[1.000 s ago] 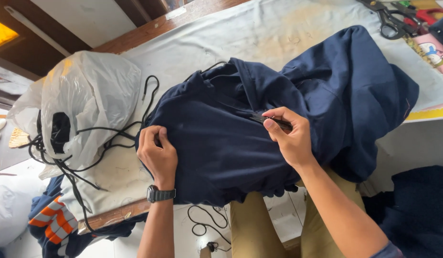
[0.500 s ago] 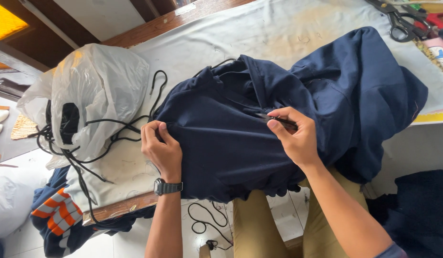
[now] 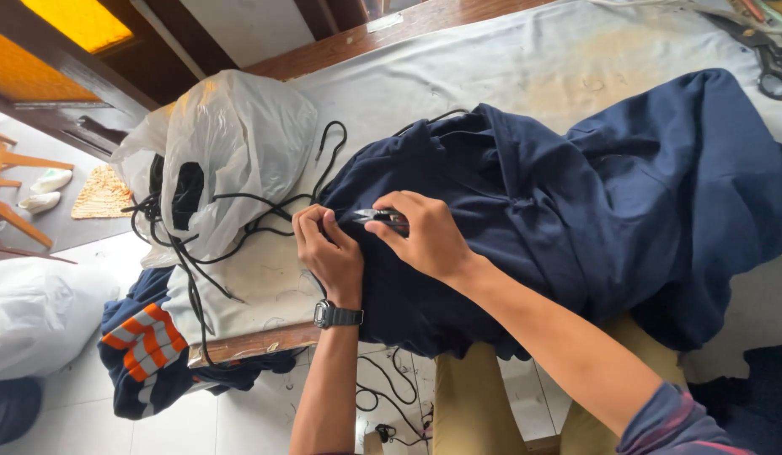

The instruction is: The person uses a small pair of scissors to cut a dark blue garment, likely a hoodie, that is resting on their lap. They repeatedly snip at the fabric, focusing on the drawstring area and seams, while holding the material steady with their other hand.

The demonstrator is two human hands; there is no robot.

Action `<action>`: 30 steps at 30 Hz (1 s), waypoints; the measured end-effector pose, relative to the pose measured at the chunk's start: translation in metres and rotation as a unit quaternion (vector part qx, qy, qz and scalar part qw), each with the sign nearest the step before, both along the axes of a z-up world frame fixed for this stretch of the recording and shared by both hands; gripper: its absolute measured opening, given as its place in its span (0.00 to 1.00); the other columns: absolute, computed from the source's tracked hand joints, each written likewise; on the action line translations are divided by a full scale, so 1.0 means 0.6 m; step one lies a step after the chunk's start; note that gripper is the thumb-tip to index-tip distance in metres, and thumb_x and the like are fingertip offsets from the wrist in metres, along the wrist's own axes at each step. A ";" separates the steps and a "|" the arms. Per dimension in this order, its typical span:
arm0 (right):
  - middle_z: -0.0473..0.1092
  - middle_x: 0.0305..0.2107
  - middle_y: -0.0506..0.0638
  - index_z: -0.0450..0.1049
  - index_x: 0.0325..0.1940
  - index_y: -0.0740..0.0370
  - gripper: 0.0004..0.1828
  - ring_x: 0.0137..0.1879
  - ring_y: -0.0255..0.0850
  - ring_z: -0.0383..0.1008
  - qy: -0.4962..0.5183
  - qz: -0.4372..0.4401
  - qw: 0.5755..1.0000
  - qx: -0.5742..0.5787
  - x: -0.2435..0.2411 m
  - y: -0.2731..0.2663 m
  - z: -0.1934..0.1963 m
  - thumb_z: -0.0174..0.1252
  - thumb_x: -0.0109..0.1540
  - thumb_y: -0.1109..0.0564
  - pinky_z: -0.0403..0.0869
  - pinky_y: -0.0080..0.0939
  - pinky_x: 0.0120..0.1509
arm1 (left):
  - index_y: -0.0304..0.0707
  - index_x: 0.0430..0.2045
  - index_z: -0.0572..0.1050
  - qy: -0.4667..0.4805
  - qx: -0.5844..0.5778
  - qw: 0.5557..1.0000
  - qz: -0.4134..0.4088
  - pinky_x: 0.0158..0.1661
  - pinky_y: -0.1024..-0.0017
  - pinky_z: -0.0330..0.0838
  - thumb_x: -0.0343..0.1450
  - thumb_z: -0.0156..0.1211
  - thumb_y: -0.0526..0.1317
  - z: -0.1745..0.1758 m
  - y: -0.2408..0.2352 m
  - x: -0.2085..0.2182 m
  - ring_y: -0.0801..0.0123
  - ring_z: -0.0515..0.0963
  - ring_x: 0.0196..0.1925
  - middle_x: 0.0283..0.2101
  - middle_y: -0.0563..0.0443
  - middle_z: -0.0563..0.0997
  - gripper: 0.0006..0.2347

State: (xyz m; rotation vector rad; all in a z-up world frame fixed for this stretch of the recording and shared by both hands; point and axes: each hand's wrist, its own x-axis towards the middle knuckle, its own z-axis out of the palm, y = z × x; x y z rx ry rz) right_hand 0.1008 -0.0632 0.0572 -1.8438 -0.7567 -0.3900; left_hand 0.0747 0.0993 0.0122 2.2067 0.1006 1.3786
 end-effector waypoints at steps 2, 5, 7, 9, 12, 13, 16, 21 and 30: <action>0.76 0.26 0.55 0.77 0.41 0.60 0.08 0.31 0.48 0.81 -0.007 -0.006 1.000 0.011 0.005 0.012 -0.025 0.64 0.63 0.53 0.82 0.41 0.29 | 0.35 0.30 0.70 -0.010 0.004 1.000 -0.002 0.37 0.69 0.74 0.80 0.46 0.39 0.002 -0.003 -0.001 0.55 0.78 0.36 0.33 0.49 0.72 0.10; 0.77 0.27 0.50 0.78 0.41 0.56 0.11 0.31 0.44 0.80 -0.032 -0.022 0.999 0.027 0.014 0.027 -0.056 0.63 0.65 0.47 0.80 0.37 0.28 | 0.34 0.30 0.69 -0.022 0.011 1.000 -0.002 0.36 0.69 0.74 0.80 0.46 0.40 0.012 -0.005 -0.001 0.55 0.78 0.35 0.32 0.50 0.72 0.10; 0.77 0.28 0.48 0.78 0.41 0.55 0.13 0.31 0.44 0.80 -0.044 -0.031 0.998 0.027 0.015 0.028 -0.065 0.62 0.65 0.44 0.80 0.37 0.28 | 0.35 0.29 0.70 -0.017 0.010 1.000 0.000 0.35 0.69 0.74 0.79 0.47 0.39 0.015 -0.008 -0.004 0.56 0.79 0.35 0.32 0.50 0.72 0.10; 0.76 0.26 0.47 0.77 0.40 0.55 0.14 0.28 0.40 0.78 -0.034 -0.029 0.998 0.047 0.016 0.026 -0.062 0.61 0.66 0.43 0.79 0.34 0.27 | 0.35 0.29 0.69 -0.019 0.014 1.000 -0.006 0.34 0.70 0.74 0.80 0.47 0.41 0.019 -0.009 -0.004 0.58 0.77 0.34 0.32 0.51 0.71 0.11; 0.74 0.23 0.46 0.78 0.39 0.55 0.11 0.27 0.36 0.76 -0.026 -0.018 0.998 0.051 0.018 0.028 -0.067 0.61 0.66 0.46 0.77 0.31 0.25 | 0.35 0.29 0.70 -0.021 0.009 1.000 -0.008 0.34 0.70 0.74 0.79 0.48 0.39 0.017 -0.009 -0.006 0.58 0.78 0.34 0.32 0.51 0.72 0.10; 0.74 0.23 0.46 0.78 0.39 0.55 0.11 0.27 0.36 0.76 -0.026 -0.018 0.998 0.052 0.018 0.025 -0.063 0.61 0.66 0.46 0.77 0.31 0.25 | 0.35 0.29 0.70 -0.021 0.010 1.000 -0.008 0.34 0.70 0.74 0.79 0.48 0.39 0.021 -0.011 -0.006 0.58 0.78 0.34 0.32 0.51 0.72 0.10; 0.77 0.26 0.45 0.80 0.38 0.52 0.10 0.30 0.41 0.80 -0.011 -0.084 0.993 0.086 0.017 0.013 -0.055 0.65 0.64 0.45 0.78 0.33 0.29 | 0.34 0.28 0.70 -0.033 0.002 0.999 -0.004 0.33 0.70 0.72 0.80 0.47 0.39 0.026 -0.010 -0.009 0.59 0.76 0.31 0.30 0.50 0.71 0.11; 0.77 0.24 0.49 0.80 0.38 0.56 0.13 0.27 0.39 0.78 0.046 -0.194 0.970 0.143 0.028 -0.006 -0.061 0.65 0.65 0.45 0.77 0.31 0.29 | 0.33 0.30 0.70 -0.057 -0.023 0.998 0.034 0.33 0.71 0.71 0.81 0.45 0.41 0.018 0.005 -0.007 0.58 0.75 0.30 0.31 0.47 0.72 0.12; 0.78 0.23 0.53 0.80 0.39 0.57 0.12 0.27 0.43 0.80 0.049 -0.146 0.982 0.105 0.017 0.001 -0.055 0.70 0.61 0.48 0.79 0.33 0.28 | 0.34 0.32 0.72 -0.089 -0.195 0.956 0.203 0.41 0.65 0.70 0.82 0.37 0.45 -0.018 0.039 -0.018 0.58 0.77 0.33 0.30 0.41 0.76 0.17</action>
